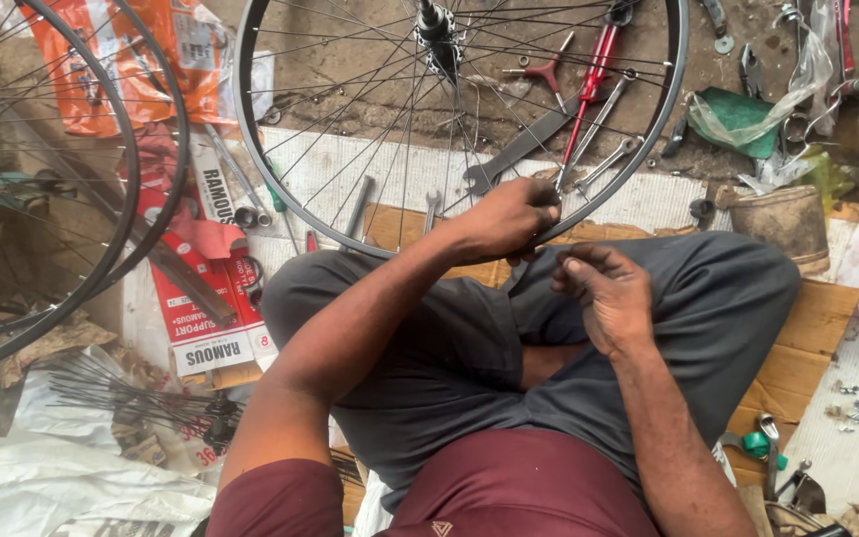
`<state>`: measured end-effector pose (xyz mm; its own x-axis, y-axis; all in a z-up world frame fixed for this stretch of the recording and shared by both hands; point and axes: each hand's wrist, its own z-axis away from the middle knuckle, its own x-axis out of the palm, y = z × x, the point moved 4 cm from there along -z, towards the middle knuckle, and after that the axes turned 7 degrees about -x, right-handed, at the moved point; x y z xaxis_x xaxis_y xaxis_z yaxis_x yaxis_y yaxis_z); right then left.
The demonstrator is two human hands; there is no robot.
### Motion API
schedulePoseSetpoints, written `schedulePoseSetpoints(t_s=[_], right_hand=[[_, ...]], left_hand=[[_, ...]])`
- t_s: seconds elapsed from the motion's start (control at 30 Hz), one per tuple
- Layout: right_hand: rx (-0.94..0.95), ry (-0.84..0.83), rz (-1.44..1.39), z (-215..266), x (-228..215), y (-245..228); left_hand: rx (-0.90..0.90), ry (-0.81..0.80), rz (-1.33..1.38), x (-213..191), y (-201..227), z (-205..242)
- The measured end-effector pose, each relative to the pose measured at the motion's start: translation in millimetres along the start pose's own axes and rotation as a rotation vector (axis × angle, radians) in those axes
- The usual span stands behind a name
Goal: The person sits on the floor and works on a bicycle wheel, using a wrench to tighten the spokes. They rotate the wheel to access different sections and continue adjusting the spokes with the tool.
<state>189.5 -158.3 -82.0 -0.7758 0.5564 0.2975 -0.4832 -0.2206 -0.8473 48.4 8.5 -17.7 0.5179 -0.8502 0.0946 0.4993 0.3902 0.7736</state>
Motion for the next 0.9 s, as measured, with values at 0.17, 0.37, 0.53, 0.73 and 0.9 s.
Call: schedulePoseSetpoints(t_s=[0.17,0.37,0.53,0.73,0.9], right_hand=[[-0.036,-0.065,-0.028,4,8,-12],[-0.066,-0.039,-0.002,7,12,-17],[-0.073,-0.013,-0.052,9,14,-7],[-0.259,0.011,0.044,6,23,-10],[-0.428,0.023,0.163,3,26,-11]], left_hand=[[-0.058,0.005,-0.093,1,5,5],[-0.087,-0.032,-0.074,-1,6,5],[-0.090,-0.034,-0.037,-2,4,6],[-0.055,-0.042,0.003,-2,3,4],[-0.050,-0.032,-0.049,-3,0,-1]])
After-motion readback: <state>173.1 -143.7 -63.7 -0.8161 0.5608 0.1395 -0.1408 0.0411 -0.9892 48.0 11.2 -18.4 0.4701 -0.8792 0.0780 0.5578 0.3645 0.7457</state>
